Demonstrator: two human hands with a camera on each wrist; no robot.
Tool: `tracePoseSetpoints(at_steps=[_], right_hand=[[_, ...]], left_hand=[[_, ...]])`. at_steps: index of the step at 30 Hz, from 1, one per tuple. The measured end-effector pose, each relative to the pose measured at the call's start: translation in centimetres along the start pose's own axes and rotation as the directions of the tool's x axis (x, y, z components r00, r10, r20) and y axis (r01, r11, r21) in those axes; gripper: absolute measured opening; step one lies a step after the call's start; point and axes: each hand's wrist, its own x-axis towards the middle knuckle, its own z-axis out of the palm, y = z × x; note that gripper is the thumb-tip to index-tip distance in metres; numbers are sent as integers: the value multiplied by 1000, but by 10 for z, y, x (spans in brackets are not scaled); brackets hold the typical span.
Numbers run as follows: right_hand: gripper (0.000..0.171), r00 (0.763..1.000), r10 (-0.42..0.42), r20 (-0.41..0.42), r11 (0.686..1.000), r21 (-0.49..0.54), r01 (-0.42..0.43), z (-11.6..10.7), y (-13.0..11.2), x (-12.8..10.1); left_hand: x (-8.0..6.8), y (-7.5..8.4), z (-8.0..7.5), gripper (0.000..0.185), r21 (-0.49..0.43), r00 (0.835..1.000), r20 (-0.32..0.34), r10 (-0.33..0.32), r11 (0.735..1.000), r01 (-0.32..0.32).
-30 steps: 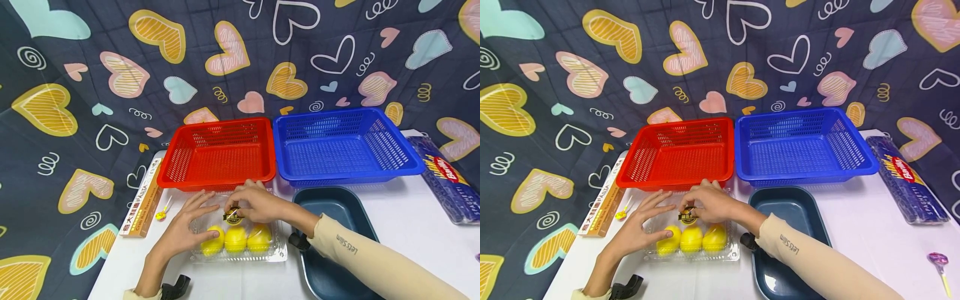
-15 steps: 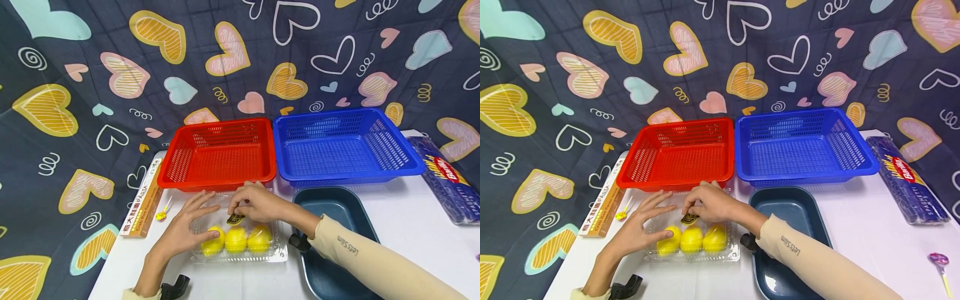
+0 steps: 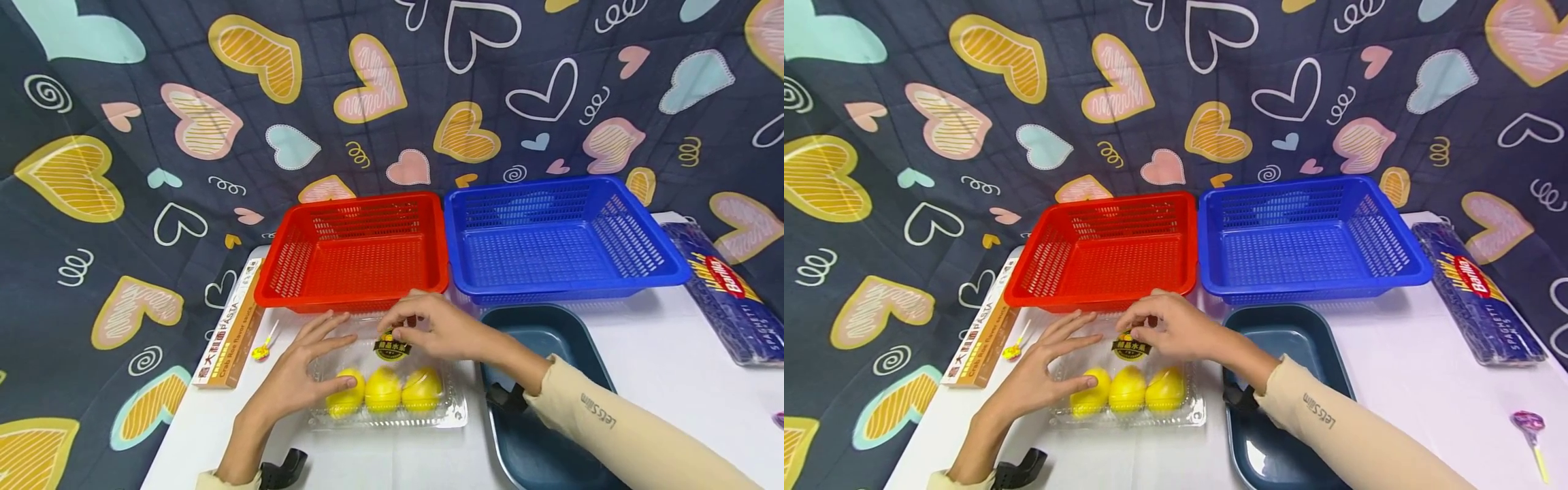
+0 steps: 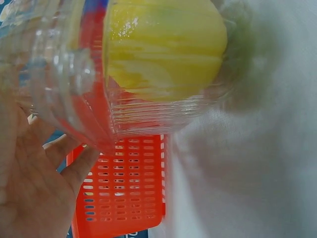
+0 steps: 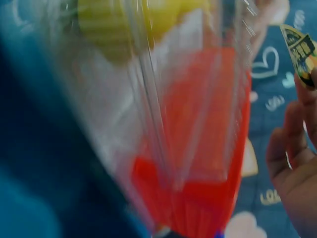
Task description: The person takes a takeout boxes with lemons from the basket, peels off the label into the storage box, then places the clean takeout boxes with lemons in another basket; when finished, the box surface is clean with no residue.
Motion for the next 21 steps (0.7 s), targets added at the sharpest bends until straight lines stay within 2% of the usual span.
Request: tracePoseSetpoints(at_steps=[7, 12, 18, 21], right_hand=[[23, 989, 127, -80, 990, 77, -121, -38, 4, -31], [22, 974, 183, -132, 982, 76, -174, -65, 8, -56], [22, 957, 256, -137, 967, 49, -252, -81, 21, -83], [22, 953, 270, -135, 963, 59, -264, -84, 29, -96]], left_hand=[[2, 1, 1, 62, -13, 1000, -2, 0, 1000, 0], [1, 0, 1, 62, -6, 1000, -5, 1, 1000, -1], [-1, -2, 1, 62, -10, 1000, -3, -5, 1000, 5], [-2, -2, 0, 63, -11, 1000, 1, -19, 1000, 19]])
